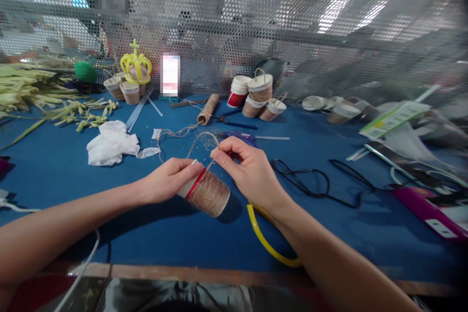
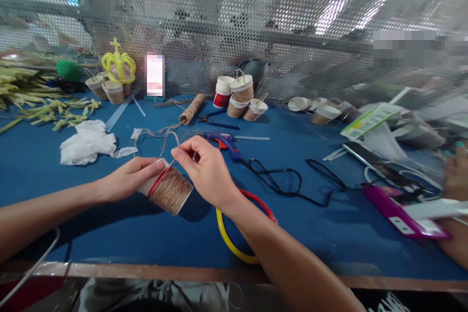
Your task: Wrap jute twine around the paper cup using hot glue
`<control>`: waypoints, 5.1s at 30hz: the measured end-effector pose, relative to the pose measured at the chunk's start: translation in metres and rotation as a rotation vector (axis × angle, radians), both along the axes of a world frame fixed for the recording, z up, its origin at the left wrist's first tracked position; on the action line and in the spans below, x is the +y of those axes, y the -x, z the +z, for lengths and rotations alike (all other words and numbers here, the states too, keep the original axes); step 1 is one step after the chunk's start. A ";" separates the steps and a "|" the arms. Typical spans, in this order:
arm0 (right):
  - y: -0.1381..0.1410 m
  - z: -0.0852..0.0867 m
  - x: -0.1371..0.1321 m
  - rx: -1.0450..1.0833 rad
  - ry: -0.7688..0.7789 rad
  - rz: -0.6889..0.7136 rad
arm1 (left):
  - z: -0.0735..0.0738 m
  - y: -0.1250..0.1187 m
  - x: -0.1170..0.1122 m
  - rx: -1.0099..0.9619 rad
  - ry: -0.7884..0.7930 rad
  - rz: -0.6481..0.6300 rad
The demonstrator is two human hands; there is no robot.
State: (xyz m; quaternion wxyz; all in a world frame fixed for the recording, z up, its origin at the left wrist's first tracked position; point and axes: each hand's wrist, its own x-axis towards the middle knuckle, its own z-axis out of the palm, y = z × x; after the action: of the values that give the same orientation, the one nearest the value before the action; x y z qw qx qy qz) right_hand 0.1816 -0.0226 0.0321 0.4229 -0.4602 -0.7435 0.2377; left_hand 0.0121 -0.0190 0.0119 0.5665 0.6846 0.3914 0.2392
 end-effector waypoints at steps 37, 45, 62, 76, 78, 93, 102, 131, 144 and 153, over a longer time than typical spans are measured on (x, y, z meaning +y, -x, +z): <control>0.001 -0.007 0.001 -0.095 0.089 0.095 | -0.002 0.006 -0.006 -0.031 -0.231 -0.109; 0.001 -0.006 0.000 -0.100 0.091 0.087 | -0.002 0.006 -0.007 -0.016 -0.294 -0.119; -0.005 -0.006 0.004 -0.071 0.267 0.101 | -0.005 0.001 0.005 -0.249 0.099 0.304; -0.010 -0.009 0.011 0.020 0.463 0.196 | -0.007 0.009 0.014 -0.526 0.159 0.147; -0.009 -0.009 0.011 0.015 0.458 0.191 | -0.008 0.010 0.014 -0.489 0.129 0.144; -0.010 -0.015 0.011 -0.026 0.358 0.184 | -0.013 0.010 0.015 -0.413 0.055 0.147; -0.006 -0.017 0.008 -0.057 0.278 0.134 | -0.013 0.009 0.015 -0.414 0.028 0.174; -0.003 -0.033 -0.015 -0.647 -0.606 0.182 | -0.002 0.005 0.019 -0.494 0.505 0.274; -0.009 -0.033 -0.013 -0.197 -0.161 0.077 | 0.001 0.005 0.020 -0.488 0.497 0.355; -0.011 -0.032 -0.010 0.064 0.266 0.084 | -0.009 0.005 0.012 -0.317 0.129 0.193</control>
State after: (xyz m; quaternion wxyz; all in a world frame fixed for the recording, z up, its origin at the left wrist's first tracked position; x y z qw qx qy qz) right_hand 0.1921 -0.0331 0.0005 0.3712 -0.4730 -0.7102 0.3661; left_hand 0.0073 -0.0068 0.0033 0.6382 0.5601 0.3755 0.3715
